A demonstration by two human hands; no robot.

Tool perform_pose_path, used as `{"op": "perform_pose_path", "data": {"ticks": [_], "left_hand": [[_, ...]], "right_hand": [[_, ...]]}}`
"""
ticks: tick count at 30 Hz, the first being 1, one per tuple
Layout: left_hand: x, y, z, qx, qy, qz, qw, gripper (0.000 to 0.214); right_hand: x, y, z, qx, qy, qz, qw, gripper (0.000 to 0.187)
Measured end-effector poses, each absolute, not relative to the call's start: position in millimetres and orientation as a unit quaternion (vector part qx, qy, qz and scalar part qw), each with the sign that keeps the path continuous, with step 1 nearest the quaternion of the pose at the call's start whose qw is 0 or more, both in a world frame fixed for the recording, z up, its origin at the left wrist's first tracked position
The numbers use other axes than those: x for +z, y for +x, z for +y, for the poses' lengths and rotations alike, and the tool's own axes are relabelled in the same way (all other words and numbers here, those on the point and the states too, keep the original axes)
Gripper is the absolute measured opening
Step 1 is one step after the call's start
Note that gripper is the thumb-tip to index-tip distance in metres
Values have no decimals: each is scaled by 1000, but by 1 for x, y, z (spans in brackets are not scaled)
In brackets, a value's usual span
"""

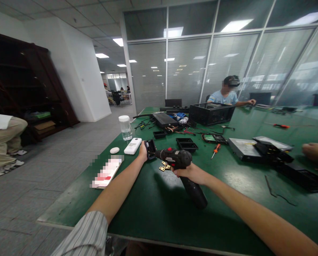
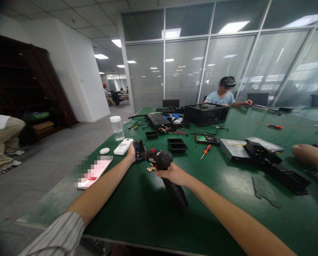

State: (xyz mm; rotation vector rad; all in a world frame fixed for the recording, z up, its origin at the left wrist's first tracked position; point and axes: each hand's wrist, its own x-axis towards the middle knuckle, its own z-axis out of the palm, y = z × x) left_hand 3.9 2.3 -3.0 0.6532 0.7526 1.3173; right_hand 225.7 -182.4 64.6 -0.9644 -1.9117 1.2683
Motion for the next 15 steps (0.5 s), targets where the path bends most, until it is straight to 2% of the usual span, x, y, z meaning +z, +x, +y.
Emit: {"op": "perform_pose_path", "data": {"ticks": [15], "left_hand": [[-1, 6, 1, 596, 267, 338, 677, 43]], "right_hand": [[66, 227, -183, 482, -361, -735, 312, 12]]}}
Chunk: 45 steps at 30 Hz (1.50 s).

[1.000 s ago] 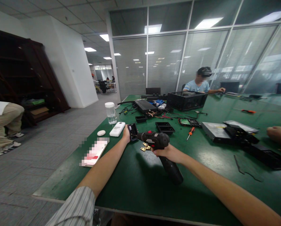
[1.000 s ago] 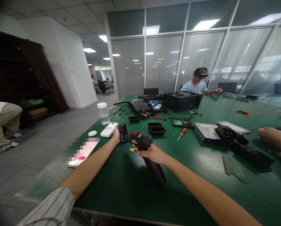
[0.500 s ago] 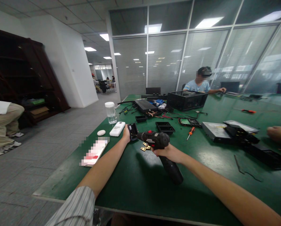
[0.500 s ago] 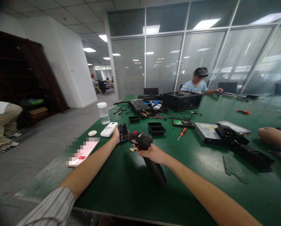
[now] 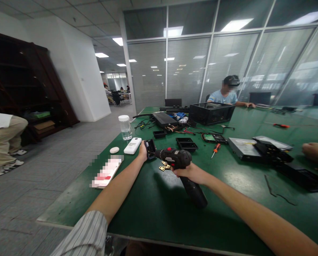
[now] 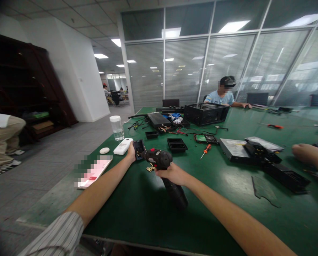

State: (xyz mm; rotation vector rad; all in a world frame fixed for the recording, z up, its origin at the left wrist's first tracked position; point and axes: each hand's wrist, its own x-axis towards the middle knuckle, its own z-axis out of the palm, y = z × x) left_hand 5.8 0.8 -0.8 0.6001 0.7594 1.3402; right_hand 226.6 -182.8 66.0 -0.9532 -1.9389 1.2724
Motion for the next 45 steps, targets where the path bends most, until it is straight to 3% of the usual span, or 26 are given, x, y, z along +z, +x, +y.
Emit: {"op": "perform_pose_path", "data": {"ticks": [45], "left_hand": [[-7, 4, 5, 593, 318, 330, 662, 45]], "right_hand": [[70, 224, -186, 483, -372, -730, 309, 11]]}}
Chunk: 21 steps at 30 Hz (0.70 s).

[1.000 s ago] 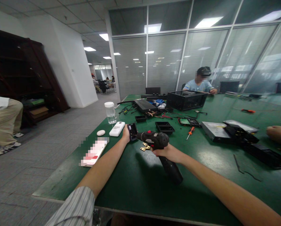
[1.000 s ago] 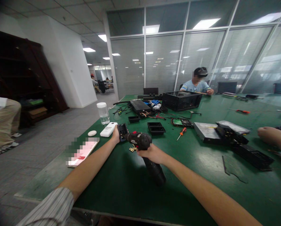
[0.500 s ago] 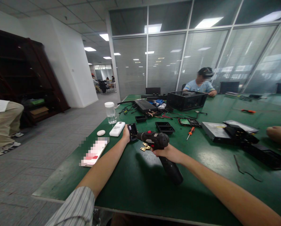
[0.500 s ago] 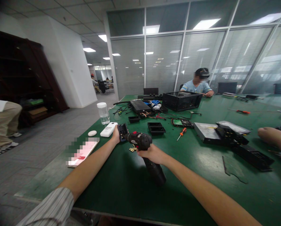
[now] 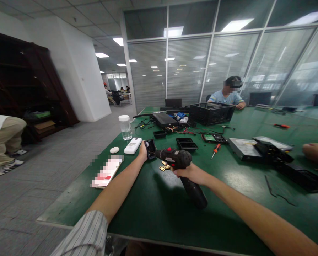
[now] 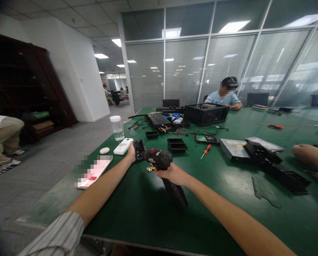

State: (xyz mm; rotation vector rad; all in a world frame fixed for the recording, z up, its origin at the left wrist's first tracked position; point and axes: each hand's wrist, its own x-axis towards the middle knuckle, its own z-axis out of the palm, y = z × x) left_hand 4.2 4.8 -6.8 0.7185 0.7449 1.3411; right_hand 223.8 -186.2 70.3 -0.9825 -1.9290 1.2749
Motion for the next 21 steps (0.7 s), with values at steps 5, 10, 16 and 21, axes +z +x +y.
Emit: {"op": "perform_pose_path", "data": {"ticks": [5, 10, 16, 21], "left_hand": [[-5, 4, 3, 597, 307, 330, 664, 44], [-5, 4, 3, 593, 309, 331, 666, 45], [-5, 4, 3, 594, 307, 335, 664, 45], [-4, 5, 1, 597, 293, 353, 658, 43]], "right_hand": [[71, 224, -187, 482, -369, -733, 308, 12], [71, 224, -187, 482, -370, -730, 313, 12], [69, 224, -185, 480, -372, -728, 318, 12], [70, 224, -186, 474, -375, -729, 322, 12]]}}
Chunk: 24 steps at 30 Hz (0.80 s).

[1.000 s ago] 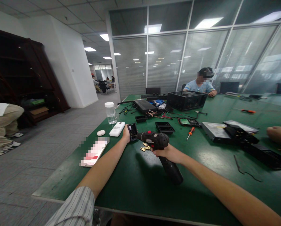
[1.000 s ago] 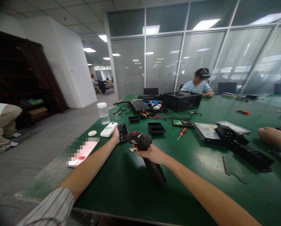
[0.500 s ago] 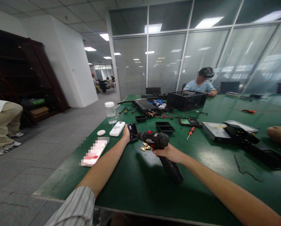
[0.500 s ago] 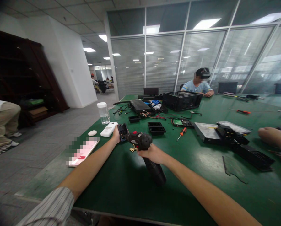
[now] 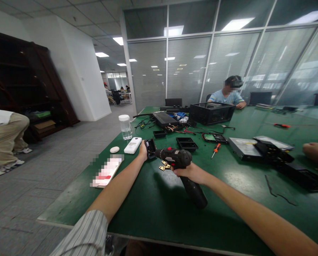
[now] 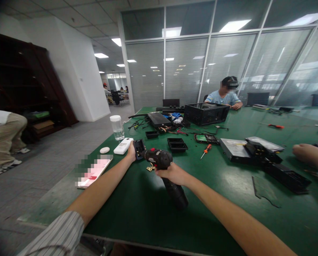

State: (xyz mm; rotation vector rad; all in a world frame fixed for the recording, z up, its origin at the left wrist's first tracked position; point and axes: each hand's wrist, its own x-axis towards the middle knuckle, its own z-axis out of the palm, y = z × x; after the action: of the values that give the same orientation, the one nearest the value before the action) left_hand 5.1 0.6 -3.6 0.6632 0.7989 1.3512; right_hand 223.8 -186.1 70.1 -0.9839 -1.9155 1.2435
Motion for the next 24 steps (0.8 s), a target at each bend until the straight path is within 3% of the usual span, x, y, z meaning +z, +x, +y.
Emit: {"op": "perform_pose_path", "data": {"ticks": [24], "left_hand": [[-2, 6, 0, 593, 280, 348, 670, 44]], "right_hand": [[69, 224, -186, 486, -370, -723, 321, 12]]}}
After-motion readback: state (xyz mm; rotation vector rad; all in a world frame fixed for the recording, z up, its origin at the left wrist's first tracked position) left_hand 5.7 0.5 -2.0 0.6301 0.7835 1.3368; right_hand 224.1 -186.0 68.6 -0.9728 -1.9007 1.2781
